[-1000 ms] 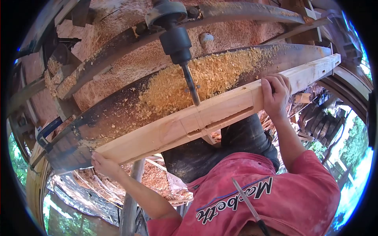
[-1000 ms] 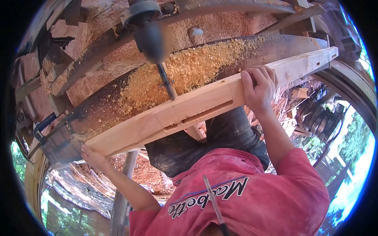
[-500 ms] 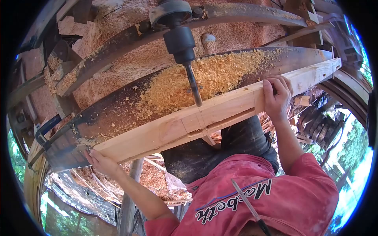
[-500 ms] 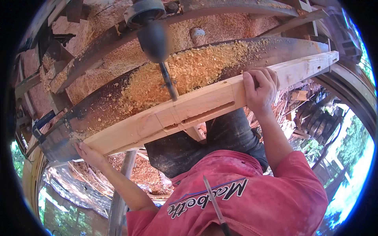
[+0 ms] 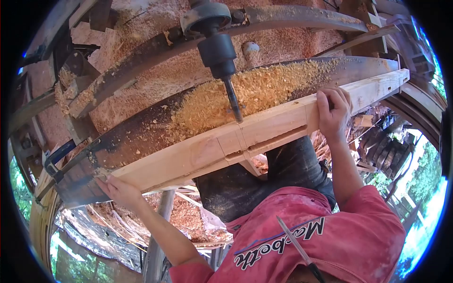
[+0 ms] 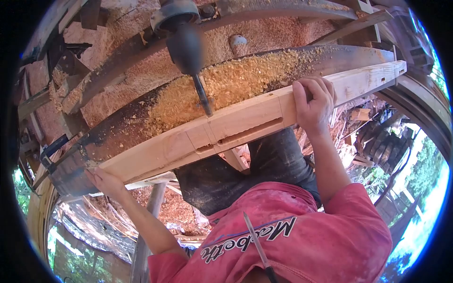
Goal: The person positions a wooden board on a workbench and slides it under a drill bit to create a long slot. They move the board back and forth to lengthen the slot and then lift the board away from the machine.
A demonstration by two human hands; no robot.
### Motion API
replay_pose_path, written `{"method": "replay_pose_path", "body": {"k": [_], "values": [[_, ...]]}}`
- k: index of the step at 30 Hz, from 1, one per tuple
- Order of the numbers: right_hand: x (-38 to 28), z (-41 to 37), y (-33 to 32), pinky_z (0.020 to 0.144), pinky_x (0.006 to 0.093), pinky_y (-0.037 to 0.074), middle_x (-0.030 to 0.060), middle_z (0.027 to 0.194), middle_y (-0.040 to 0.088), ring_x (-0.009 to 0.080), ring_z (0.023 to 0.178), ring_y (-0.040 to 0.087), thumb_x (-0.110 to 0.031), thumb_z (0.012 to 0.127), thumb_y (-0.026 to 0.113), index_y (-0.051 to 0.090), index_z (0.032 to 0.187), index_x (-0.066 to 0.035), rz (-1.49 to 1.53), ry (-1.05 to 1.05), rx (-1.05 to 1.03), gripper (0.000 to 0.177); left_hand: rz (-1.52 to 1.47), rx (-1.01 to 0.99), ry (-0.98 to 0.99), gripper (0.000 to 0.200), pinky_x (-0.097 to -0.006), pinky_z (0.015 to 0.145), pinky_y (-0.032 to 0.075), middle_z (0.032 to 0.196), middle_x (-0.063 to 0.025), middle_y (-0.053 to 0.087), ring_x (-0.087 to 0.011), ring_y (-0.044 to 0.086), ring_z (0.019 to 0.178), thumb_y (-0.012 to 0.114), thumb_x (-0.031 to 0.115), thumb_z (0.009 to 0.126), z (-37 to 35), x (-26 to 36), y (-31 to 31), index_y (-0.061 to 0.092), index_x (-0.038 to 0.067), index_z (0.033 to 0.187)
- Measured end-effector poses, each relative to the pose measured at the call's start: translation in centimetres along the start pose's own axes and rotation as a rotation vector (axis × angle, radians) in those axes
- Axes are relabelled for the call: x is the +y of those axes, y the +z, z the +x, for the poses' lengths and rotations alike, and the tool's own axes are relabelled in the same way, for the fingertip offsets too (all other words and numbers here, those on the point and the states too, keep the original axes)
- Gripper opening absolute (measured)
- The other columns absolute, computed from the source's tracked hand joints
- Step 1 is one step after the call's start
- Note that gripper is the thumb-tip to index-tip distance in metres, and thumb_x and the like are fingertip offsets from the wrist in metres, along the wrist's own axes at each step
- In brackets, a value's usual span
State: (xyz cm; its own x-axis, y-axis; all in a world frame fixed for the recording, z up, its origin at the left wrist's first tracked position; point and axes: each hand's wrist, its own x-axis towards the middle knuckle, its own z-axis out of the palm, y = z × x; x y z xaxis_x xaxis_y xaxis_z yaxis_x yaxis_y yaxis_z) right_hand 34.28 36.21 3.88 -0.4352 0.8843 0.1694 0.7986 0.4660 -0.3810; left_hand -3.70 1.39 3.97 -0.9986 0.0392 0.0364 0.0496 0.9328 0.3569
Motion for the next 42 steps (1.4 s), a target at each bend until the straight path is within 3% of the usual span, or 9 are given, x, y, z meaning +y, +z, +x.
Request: {"method": "replay_pose_path", "body": {"k": [9, 19, 25, 30, 36, 40, 42], "values": [[0.0, 0.9, 0.3, 0.096, 0.0391, 0.041, 0.0034, 0.095, 0.072, 0.0259, 0.102, 0.061, -0.025, 0.088, 0.069, 0.074, 0.088, -0.009, -0.036, 0.018, -0.004, 0.016, 0.039, -0.004, 0.075, 0.059, -0.0392, 0.121, 0.026, 0.163, -0.0173, 0.028, -0.0327, 0.029, 0.149, 0.033, 0.033, 0.107, 1.7, -0.2, 0.7, 0.047, -0.014, 0.141], [-0.3, 1.9, 0.5, 0.098, 0.0405, 0.040, 0.0027, 0.097, 0.072, 0.0263, 0.104, 0.060, -0.027, 0.090, 0.067, 0.075, 0.089, -0.010, -0.053, 0.041, -0.030, 0.018, -0.028, -0.026, 0.044, 0.058, -0.0399, 0.121, 0.027, 0.163, -0.0183, 0.027, -0.0330, 0.029, 0.150, 0.035, 0.032, 0.107, 2.7, 1.3, 0.8, 0.045, -0.013, 0.142], [-0.3, 2.0, 0.4, 0.100, 0.0408, 0.039, 0.0029, 0.098, 0.072, 0.0264, 0.106, 0.060, -0.028, 0.092, 0.065, 0.075, 0.091, -0.011, -0.056, 0.033, -0.030, 0.020, -0.143, 0.022, 0.132, 0.053, -0.0404, 0.118, 0.029, 0.154, -0.0205, 0.042, -0.0354, 0.037, 0.144, 0.039, 0.029, 0.106, 2.6, 0.9, 0.9, 0.052, -0.012, 0.137], [-0.1, 1.5, -0.7, 0.110, 0.0468, 0.031, 0.0037, 0.105, 0.068, 0.0281, 0.113, 0.056, -0.032, 0.094, 0.061, 0.071, 0.097, -0.011, -0.060, -0.020, -0.121, 0.023, -0.066, -0.012, 0.145, 0.046, -0.0427, 0.110, 0.035, 0.135, -0.0202, 0.056, -0.0363, 0.049, 0.126, 0.042, 0.028, 0.105, 3.3, -1.2, 1.1, 0.059, -0.010, 0.125], [0.2, -2.0, -1.9, 0.113, 0.0496, 0.026, 0.0071, 0.108, 0.065, 0.0296, 0.116, 0.055, -0.033, 0.093, 0.062, 0.069, 0.100, -0.011, -0.064, -0.009, -0.177, 0.024, -0.128, 0.038, 0.059, 0.045, -0.0428, 0.102, 0.041, 0.127, -0.0179, 0.059, -0.0353, 0.056, 0.114, 0.042, 0.030, 0.106, -1.3, -5.9, -0.1, 0.060, -0.008, 0.121], [0.2, -4.0, -1.7, 0.111, 0.0491, 0.028, 0.0052, 0.101, 0.066, 0.0281, 0.110, 0.058, -0.030, 0.091, 0.066, 0.070, 0.095, -0.011, -0.039, -0.026, -0.114, 0.020, -0.141, 0.041, 0.000, 0.046, -0.0423, 0.101, 0.042, 0.129, -0.0172, 0.059, -0.0346, 0.057, 0.114, 0.041, 0.031, 0.106, -4.4, -5.8, -1.8, 0.061, -0.007, 0.122], [0.0, -3.8, -1.6, 0.110, 0.0487, 0.030, 0.0042, 0.098, 0.067, 0.0277, 0.108, 0.058, -0.030, 0.091, 0.066, 0.070, 0.093, -0.011, -0.056, -0.011, -0.102, 0.019, -0.152, 0.041, -0.041, 0.049, -0.0420, 0.105, 0.040, 0.134, -0.0217, 0.055, -0.0343, 0.054, 0.120, 0.042, 0.032, 0.105, -4.3, -4.9, -2.0, 0.059, -0.010, 0.126]]}}
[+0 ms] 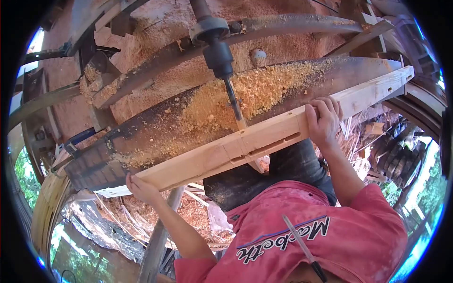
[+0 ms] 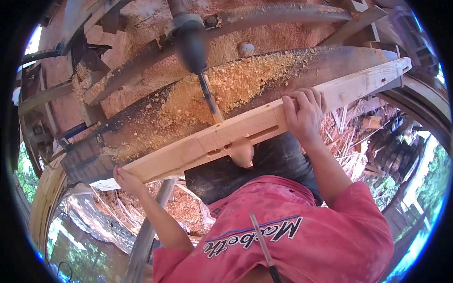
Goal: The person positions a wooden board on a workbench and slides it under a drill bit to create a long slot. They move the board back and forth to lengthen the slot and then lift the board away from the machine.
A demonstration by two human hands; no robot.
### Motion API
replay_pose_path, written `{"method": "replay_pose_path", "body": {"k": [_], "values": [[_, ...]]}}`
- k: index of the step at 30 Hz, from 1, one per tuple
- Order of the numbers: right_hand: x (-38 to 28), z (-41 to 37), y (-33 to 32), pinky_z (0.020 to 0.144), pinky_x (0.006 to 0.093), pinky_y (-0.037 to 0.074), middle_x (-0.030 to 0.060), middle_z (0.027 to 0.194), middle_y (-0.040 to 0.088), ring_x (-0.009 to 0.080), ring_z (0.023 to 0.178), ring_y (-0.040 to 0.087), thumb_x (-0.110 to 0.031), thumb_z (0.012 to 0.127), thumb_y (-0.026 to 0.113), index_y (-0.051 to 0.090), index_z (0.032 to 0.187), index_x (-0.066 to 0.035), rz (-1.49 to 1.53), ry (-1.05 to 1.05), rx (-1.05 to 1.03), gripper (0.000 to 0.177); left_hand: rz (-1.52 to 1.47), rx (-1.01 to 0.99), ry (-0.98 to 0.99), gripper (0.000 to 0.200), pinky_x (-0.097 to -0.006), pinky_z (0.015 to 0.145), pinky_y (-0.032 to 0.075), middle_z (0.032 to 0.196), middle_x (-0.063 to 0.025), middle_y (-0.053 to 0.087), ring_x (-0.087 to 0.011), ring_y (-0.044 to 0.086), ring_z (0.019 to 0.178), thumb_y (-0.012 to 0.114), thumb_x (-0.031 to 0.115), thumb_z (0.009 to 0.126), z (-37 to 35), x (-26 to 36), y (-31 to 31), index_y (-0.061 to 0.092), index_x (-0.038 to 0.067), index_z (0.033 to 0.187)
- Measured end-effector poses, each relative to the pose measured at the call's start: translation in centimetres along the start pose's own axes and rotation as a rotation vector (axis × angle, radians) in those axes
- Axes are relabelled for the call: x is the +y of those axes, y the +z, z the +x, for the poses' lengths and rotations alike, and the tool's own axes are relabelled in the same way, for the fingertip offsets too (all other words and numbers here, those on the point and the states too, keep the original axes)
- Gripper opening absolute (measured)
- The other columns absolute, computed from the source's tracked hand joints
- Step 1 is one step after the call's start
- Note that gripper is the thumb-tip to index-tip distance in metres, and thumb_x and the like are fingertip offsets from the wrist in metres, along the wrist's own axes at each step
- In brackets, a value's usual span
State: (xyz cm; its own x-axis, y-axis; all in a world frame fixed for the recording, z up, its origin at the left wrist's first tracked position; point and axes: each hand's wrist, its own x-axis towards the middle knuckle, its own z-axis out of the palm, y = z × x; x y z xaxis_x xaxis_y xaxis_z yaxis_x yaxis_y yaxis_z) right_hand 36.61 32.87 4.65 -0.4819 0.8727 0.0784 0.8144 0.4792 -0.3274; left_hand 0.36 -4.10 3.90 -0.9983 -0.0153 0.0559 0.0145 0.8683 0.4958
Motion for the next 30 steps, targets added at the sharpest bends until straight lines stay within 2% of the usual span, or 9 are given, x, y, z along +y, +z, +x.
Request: {"method": "replay_pose_path", "body": {"k": [3, 6, 10, 16, 18, 25, 28, 30], "values": [[-0.3, 0.2, 0.2, 0.110, 0.0481, 0.031, 0.0038, 0.098, 0.067, 0.0275, 0.107, 0.059, -0.029, 0.091, 0.067, 0.070, 0.092, -0.012, -0.004, 0.000, 0.009, 0.018, 0.071, 0.079, 0.025, 0.050, -0.0416, 0.099, 0.045, 0.130, -0.0177, 0.062, -0.0338, 0.058, 0.118, 0.039, 0.033, 0.107, 0.9, -0.3, 0.5, 0.060, -0.008, 0.127], [-0.3, 0.4, 0.4, 0.109, 0.0476, 0.031, 0.0036, 0.098, 0.067, 0.0274, 0.106, 0.059, -0.027, 0.091, 0.067, 0.070, 0.090, -0.012, -0.004, -0.004, 0.004, 0.016, -0.026, 0.056, -0.088, 0.050, -0.0418, 0.098, 0.047, 0.129, -0.0198, 0.063, -0.0344, 0.061, 0.113, 0.039, 0.032, 0.106, 1.1, 0.2, 0.7, 0.059, -0.009, 0.127], [-0.5, 0.7, 0.6, 0.107, 0.0476, 0.032, 0.0032, 0.097, 0.068, 0.0272, 0.105, 0.059, -0.027, 0.091, 0.067, 0.070, 0.090, -0.012, -0.010, -0.032, 0.031, 0.015, 0.013, 0.027, -0.064, 0.049, -0.0419, 0.097, 0.048, 0.125, -0.0216, 0.065, -0.0351, 0.063, 0.109, 0.041, 0.031, 0.105, 1.8, 0.0, 0.4, 0.061, -0.009, 0.126], [-1.2, 1.9, 0.6, 0.102, 0.0456, 0.035, 0.0030, 0.094, 0.068, 0.0268, 0.102, 0.060, -0.027, 0.091, 0.067, 0.070, 0.089, -0.011, 0.012, -0.024, 0.016, 0.017, -0.018, 0.010, -0.180, 0.053, -0.0432, 0.097, 0.047, 0.127, -0.0235, 0.063, -0.0367, 0.061, 0.112, 0.042, 0.036, 0.103, 3.3, 1.3, 1.2, 0.063, -0.008, 0.123], [-1.4, 2.3, 0.8, 0.101, 0.0442, 0.036, 0.0029, 0.094, 0.068, 0.0267, 0.101, 0.060, -0.027, 0.091, 0.067, 0.070, 0.087, -0.010, 0.019, -0.012, 0.025, 0.018, 0.027, 0.022, -0.053, 0.054, -0.0441, 0.098, 0.046, 0.127, -0.0245, 0.062, -0.0373, 0.060, 0.113, 0.042, 0.038, 0.103, 4.0, 1.2, 1.6, 0.064, -0.008, 0.121], [-1.4, 2.4, 1.0, 0.100, 0.0431, 0.036, 0.0035, 0.093, 0.068, 0.0265, 0.101, 0.060, -0.027, 0.091, 0.068, 0.071, 0.087, -0.010, 0.009, -0.018, 0.060, 0.018, 0.005, 0.010, -0.075, 0.053, -0.0443, 0.099, 0.045, 0.125, -0.0242, 0.062, -0.0380, 0.060, 0.112, 0.043, 0.038, 0.104, 4.2, 1.7, 1.6, 0.064, -0.008, 0.122], [-1.5, 2.6, 0.9, 0.099, 0.0423, 0.037, 0.0038, 0.093, 0.068, 0.0264, 0.101, 0.060, -0.026, 0.090, 0.068, 0.071, 0.087, -0.009, 0.015, -0.014, 0.044, 0.017, 0.000, -0.003, -0.081, 0.053, -0.0444, 0.101, 0.044, 0.127, -0.0242, 0.062, -0.0387, 0.060, 0.114, 0.044, 0.038, 0.104, 4.2, 1.5, 1.7, 0.062, -0.007, 0.124], [-1.5, 2.6, 0.9, 0.099, 0.0413, 0.038, 0.0038, 0.093, 0.069, 0.0265, 0.100, 0.060, -0.025, 0.089, 0.069, 0.071, 0.087, -0.009, 0.034, -0.008, 0.038, 0.017, 0.029, -0.001, -0.072, 0.055, -0.0435, 0.106, 0.041, 0.135, -0.0244, 0.058, -0.0388, 0.056, 0.122, 0.043, 0.038, 0.105, 4.4, 1.5, 1.7, 0.059, -0.008, 0.131]]}}
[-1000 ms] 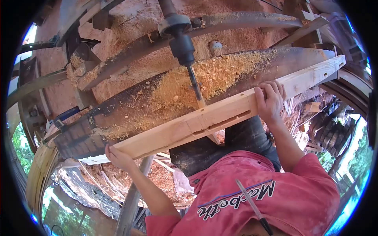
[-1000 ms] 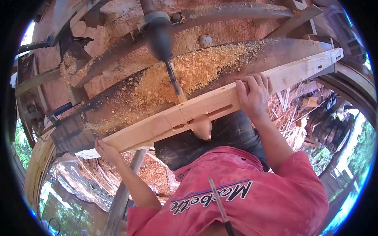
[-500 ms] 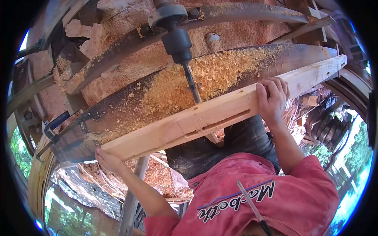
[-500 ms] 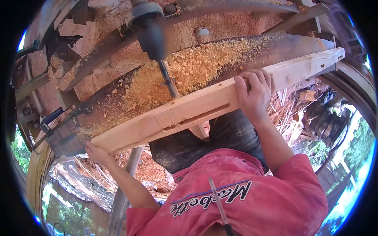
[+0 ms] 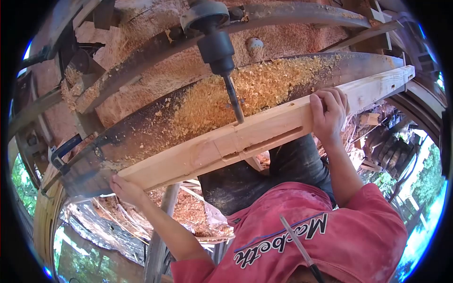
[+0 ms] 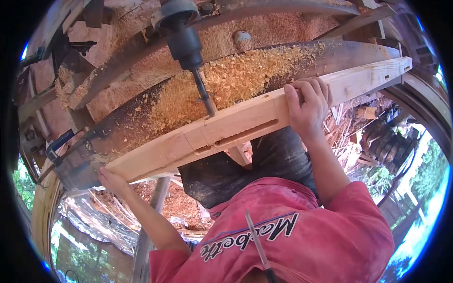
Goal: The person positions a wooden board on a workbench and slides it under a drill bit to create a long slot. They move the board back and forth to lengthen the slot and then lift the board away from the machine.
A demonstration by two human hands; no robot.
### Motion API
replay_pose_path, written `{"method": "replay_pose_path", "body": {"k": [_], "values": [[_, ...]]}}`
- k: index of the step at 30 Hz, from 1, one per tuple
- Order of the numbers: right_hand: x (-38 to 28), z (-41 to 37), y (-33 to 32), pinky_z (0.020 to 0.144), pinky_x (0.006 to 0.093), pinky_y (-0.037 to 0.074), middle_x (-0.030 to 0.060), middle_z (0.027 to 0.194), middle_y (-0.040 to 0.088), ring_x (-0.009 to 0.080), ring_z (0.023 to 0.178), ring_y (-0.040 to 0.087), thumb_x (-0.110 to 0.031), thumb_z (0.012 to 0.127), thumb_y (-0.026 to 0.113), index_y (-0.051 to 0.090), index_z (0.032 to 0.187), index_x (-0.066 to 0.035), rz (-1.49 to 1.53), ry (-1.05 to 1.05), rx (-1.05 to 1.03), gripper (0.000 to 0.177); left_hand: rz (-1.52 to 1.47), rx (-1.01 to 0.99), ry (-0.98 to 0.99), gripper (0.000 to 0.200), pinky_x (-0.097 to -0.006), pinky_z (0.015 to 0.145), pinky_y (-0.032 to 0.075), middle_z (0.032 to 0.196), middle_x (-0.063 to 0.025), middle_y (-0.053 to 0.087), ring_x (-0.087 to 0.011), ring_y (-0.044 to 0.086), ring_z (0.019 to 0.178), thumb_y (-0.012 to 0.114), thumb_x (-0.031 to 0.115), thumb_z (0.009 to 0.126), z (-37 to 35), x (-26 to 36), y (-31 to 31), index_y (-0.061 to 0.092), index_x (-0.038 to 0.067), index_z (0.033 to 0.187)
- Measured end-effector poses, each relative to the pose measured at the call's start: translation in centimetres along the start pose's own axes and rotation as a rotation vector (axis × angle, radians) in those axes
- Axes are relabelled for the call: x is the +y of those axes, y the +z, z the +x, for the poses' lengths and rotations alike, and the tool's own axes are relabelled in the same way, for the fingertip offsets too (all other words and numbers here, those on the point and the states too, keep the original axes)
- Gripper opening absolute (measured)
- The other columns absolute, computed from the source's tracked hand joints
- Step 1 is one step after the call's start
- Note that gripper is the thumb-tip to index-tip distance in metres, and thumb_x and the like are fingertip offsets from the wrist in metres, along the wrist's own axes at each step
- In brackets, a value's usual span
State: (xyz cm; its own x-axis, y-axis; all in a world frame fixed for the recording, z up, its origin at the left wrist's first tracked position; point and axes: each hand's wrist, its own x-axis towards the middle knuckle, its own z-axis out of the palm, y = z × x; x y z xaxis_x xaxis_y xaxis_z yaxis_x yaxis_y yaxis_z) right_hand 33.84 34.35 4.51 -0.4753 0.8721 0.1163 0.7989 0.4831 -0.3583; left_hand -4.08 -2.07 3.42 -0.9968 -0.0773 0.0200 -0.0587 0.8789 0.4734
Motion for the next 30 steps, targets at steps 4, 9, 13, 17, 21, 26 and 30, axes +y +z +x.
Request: {"method": "replay_pose_path", "body": {"k": [4, 9, 13, 17, 21, 26, 30], "values": [[0.2, -0.1, 0.5, 0.098, 0.0411, 0.038, 0.0037, 0.093, 0.069, 0.0265, 0.100, 0.060, -0.025, 0.089, 0.069, 0.071, 0.086, -0.008, -0.019, -0.011, 0.026, 0.017, 0.045, 0.039, 0.108, 0.057, -0.0420, 0.111, 0.037, 0.144, -0.0242, 0.052, -0.0381, 0.050, 0.132, 0.041, 0.037, 0.106, -0.1, 0.6, 0.2, 0.054, -0.009, 0.137], [0.0, 0.2, 0.5, 0.097, 0.0407, 0.039, 0.0033, 0.094, 0.070, 0.0256, 0.102, 0.060, -0.025, 0.090, 0.069, 0.072, 0.086, -0.009, 0.010, -0.005, 0.048, 0.016, 0.006, -0.005, 0.116, 0.055, -0.0406, 0.115, 0.033, 0.148, -0.0241, 0.049, -0.0375, 0.046, 0.136, 0.037, 0.032, 0.106, 0.8, 0.7, 0.6, 0.051, -0.009, 0.139], [-0.2, 0.4, 0.6, 0.098, 0.0409, 0.039, 0.0032, 0.094, 0.070, 0.0254, 0.102, 0.060, -0.025, 0.090, 0.069, 0.073, 0.087, -0.010, 0.004, 0.016, 0.056, 0.016, 0.023, -0.019, 0.152, 0.054, -0.0406, 0.115, 0.033, 0.147, -0.0242, 0.050, -0.0375, 0.046, 0.136, 0.037, 0.030, 0.105, 1.2, 1.4, 0.7, 0.051, -0.009, 0.139], [-0.2, 0.7, 0.7, 0.098, 0.0415, 0.039, 0.0030, 0.093, 0.070, 0.0259, 0.102, 0.060, -0.025, 0.091, 0.068, 0.073, 0.087, -0.010, -0.023, 0.006, 0.060, 0.017, 0.018, -0.017, 0.152, 0.054, -0.0403, 0.115, 0.034, 0.146, -0.0241, 0.051, -0.0370, 0.048, 0.136, 0.038, 0.030, 0.105, 1.8, 1.5, 1.0, 0.051, -0.010, 0.139], [0.0, 0.8, 1.0, 0.098, 0.0416, 0.039, 0.0029, 0.093, 0.070, 0.0263, 0.101, 0.060, -0.025, 0.091, 0.068, 0.073, 0.087, -0.010, -0.033, -0.010, 0.070, 0.016, 0.015, -0.013, 0.138, 0.053, -0.0398, 0.114, 0.035, 0.146, -0.0243, 0.051, -0.0368, 0.049, 0.134, 0.039, 0.030, 0.105, 2.2, 2.0, 1.2, 0.052, -0.010, 0.138], [-0.2, 1.4, 1.1, 0.097, 0.0412, 0.040, 0.0034, 0.093, 0.071, 0.0260, 0.102, 0.061, -0.024, 0.090, 0.068, 0.073, 0.087, -0.010, -0.028, -0.015, 0.083, 0.016, 0.023, -0.031, 0.133, 0.053, -0.0405, 0.113, 0.035, 0.146, -0.0235, 0.052, -0.0369, 0.049, 0.134, 0.040, 0.031, 0.105, 2.6, 3.3, 1.4, 0.053, -0.008, 0.139], [-0.4, 1.7, 1.1, 0.097, 0.0414, 0.040, 0.0037, 0.093, 0.071, 0.0262, 0.102, 0.061, -0.025, 0.090, 0.070, 0.073, 0.086, -0.010, -0.025, 0.015, 0.078, 0.015, 0.058, -0.036, 0.135, 0.055, -0.0406, 0.113, 0.035, 0.146, -0.0232, 0.052, -0.0363, 0.049, 0.134, 0.042, 0.035, 0.105, 3.7, 2.8, 1.7, 0.052, -0.006, 0.140]]}}
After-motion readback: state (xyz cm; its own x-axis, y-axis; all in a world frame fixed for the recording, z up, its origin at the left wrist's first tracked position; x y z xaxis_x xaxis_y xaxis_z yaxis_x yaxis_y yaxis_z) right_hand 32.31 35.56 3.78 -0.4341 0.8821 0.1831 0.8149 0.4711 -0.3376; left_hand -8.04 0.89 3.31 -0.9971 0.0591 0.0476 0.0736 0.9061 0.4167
